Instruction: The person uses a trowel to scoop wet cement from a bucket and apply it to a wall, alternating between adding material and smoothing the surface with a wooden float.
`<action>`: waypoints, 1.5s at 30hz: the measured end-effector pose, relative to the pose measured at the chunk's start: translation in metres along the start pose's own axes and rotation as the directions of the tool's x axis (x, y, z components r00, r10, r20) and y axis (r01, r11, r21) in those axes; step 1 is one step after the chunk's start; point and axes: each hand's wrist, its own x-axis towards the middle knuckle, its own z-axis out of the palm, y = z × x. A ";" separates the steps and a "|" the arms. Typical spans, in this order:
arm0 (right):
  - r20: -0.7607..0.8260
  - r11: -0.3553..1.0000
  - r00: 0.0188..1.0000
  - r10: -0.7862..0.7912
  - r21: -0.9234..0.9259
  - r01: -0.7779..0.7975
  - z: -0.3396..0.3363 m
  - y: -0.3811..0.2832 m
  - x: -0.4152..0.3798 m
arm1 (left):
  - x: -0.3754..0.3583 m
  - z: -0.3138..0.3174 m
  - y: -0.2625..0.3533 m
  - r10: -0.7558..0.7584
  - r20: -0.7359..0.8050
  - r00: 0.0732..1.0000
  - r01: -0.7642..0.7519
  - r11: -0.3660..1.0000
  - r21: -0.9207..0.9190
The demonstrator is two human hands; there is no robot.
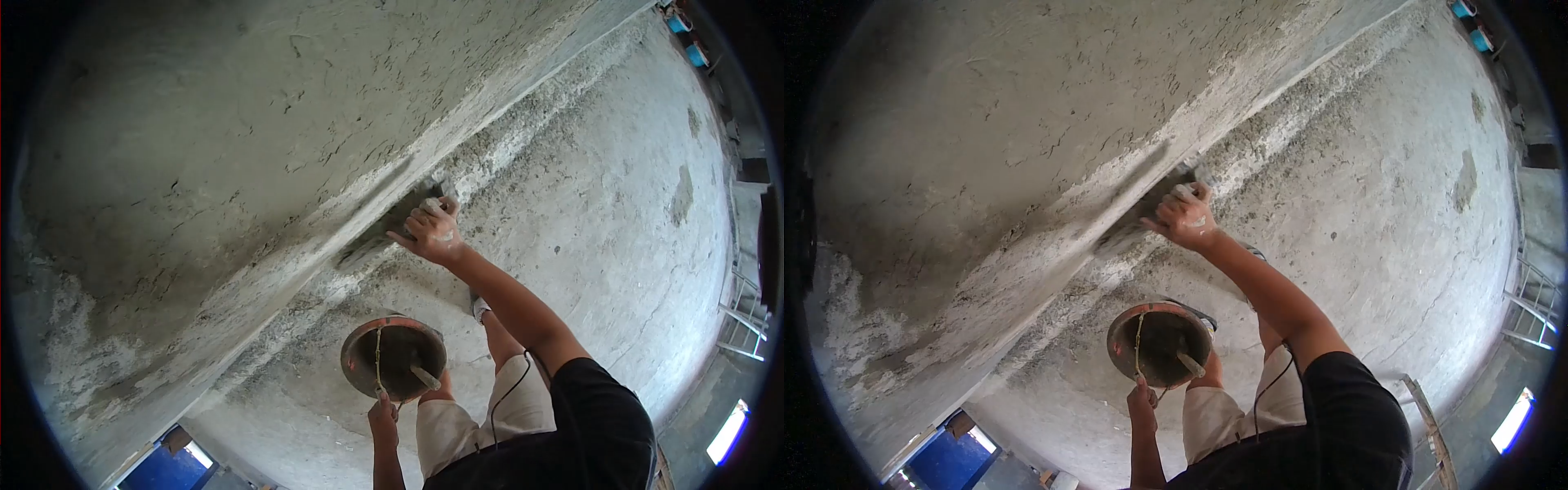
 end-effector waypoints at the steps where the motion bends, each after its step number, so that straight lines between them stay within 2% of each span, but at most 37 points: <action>1: -0.183 0.998 0.983 -0.021 0.055 0.031 -0.032 -0.010 0.023 | 0.004 -0.001 -0.002 0.017 0.027 0.999 -0.016 1.000 -0.018; 2: -0.370 0.992 0.926 -0.070 0.070 0.103 -0.061 -0.021 0.053 | 0.007 -0.002 -0.004 0.034 0.051 0.998 -0.032 0.999 -0.036; 4: -0.466 0.976 0.877 -0.114 0.112 0.187 -0.123 -0.041 0.103 | 0.012 -0.003 -0.004 0.021 0.052 0.998 -0.020 0.999 -0.025; 6: -0.579 0.970 0.809 -0.102 0.124 0.210 -0.156 -0.062 0.146 | 0.012 -0.005 -0.001 0.017 0.049 0.999 -0.016 1.000 -0.015; 8: -0.582 0.978 0.809 -0.089 0.100 0.180 -0.153 -0.075 0.169 | 0.010 -0.007 -0.001 0.005 0.060 0.998 -0.003 0.999 -0.038; 12: -0.547 0.981 0.834 -0.078 0.105 0.161 -0.103 -0.079 0.142 | 0.010 -0.010 -0.002 0.002 0.083 0.997 0.001 0.999 -0.042; 15: -0.331 0.994 0.943 -0.043 0.082 0.074 -0.016 -0.072 0.091 | 0.011 -0.017 -0.001 0.034 0.099 0.995 -0.034 0.999 -0.004; 16: -0.210 0.996 0.977 -0.045 0.060 0.059 0.019 -0.064 0.068 | 0.012 -0.021 -0.005 0.023 0.080 0.997 -0.024 1.000 0.014; 18: 0.076 0.999 0.996 -0.039 0.023 0.037 0.079 -0.044 0.020 | 0.013 -0.021 -0.013 0.007 0.061 0.998 -0.009 1.000 0.029; 19: 0.161 1.000 0.987 -0.015 0.007 0.014 0.095 -0.034 -0.007 | 0.011 -0.022 -0.016 0.025 0.056 0.998 -0.028 0.999 0.040; 20: 0.238 1.000 0.971 0.009 -0.016 -0.005 0.100 -0.024 -0.025 | 0.013 -0.022 -0.016 0.052 0.054 0.997 -0.055 0.997 0.048; 21: 0.232 1.000 0.973 0.009 -0.019 -0.005 0.090 -0.021 -0.030 | 0.013 -0.022 -0.014 0.059 0.055 0.997 -0.062 0.997 0.049; 23: 0.442 0.982 0.877 0.189 -0.060 -0.182 0.053 -0.017 -0.035 | 0.005 -0.022 -0.012 0.011 0.040 0.999 -0.012 1.000 0.017; 24: 0.448 0.982 0.874 0.190 -0.063 -0.181 0.031 -0.012 -0.033 | 0.001 -0.024 -0.013 0.005 0.043 0.999 -0.005 1.000 0.016; 25: 0.252 0.978 0.946 0.204 -0.019 -0.206 0.009 -0.001 -0.019 | 0.004 -0.024 -0.013 0.025 0.046 0.999 -0.025 1.000 0.010; 26: 0.046 0.974 0.974 0.220 0.033 -0.222 -0.017 0.007 0.000 | 0.006 -0.024 -0.012 0.045 0.047 0.998 -0.045 0.999 0.007; 27: -0.125 0.989 0.981 0.148 0.004 -0.149 -0.054 0.013 0.027 | 0.006 -0.024 -0.010 0.048 0.048 0.998 -0.048 0.999 0.007; 28: -0.290 0.996 0.955 0.067 -0.036 -0.081 -0.095 0.019 0.061 | 0.006 -0.023 -0.007 0.034 0.042 0.999 -0.034 0.999 -0.009; 30: -0.593 0.994 0.799 -0.103 -0.098 0.056 -0.168 0.025 0.119 | 0.003 -0.022 -0.004 0.005 0.030 1.000 -0.004 1.000 -0.014; 31: -0.592 0.985 0.790 -0.163 -0.143 0.097 -0.204 0.027 0.139 | 0.001 -0.020 -0.002 -0.005 0.038 0.999 0.005 1.000 -0.018; 33: -0.583 0.912 0.719 -0.377 -0.371 0.178 -0.247 0.044 0.179 | 0.007 -0.014 -0.005 -0.030 0.048 0.998 0.030 1.000 -0.004; 35: -0.555 0.912 0.753 -0.352 -0.385 0.142 -0.259 0.042 0.201 | 0.012 -0.016 -0.018 0.031 0.054 0.998 -0.031 1.000 0.003; 38: -0.687 0.976 0.720 -0.101 0.073 0.207 -0.207 0.053 0.203 | 0.008 0.000 -0.004 0.043 0.056 0.998 -0.042 0.999 -0.014; 39: -0.729 0.981 0.663 -0.168 -0.057 0.186 -0.181 0.060 0.191 | 0.010 0.005 -0.001 0.046 0.055 0.997 -0.045 0.999 -0.013; 41: -0.700 0.985 0.693 -0.171 -0.114 0.127 -0.129 0.065 0.157 | 0.011 0.008 0.002 0.028 0.040 0.999 -0.030 0.999 0.046; 43: -0.503 0.997 0.861 -0.075 -0.030 0.069 -0.070 0.064 0.110 | 0.012 0.012 0.004 0.016 0.036 0.999 -0.018 0.999 0.044; 44: -0.361 0.999 0.931 -0.043 -0.014 0.040 -0.033 0.072 0.083 | 0.013 0.019 0.006 -0.002 0.038 0.999 0.000 0.999 0.037; 45: -0.142 0.999 0.990 0.002 -0.045 -0.009 0.002 0.080 0.054 | 0.011 0.026 0.011 0.015 0.037 0.999 -0.016 0.999 0.037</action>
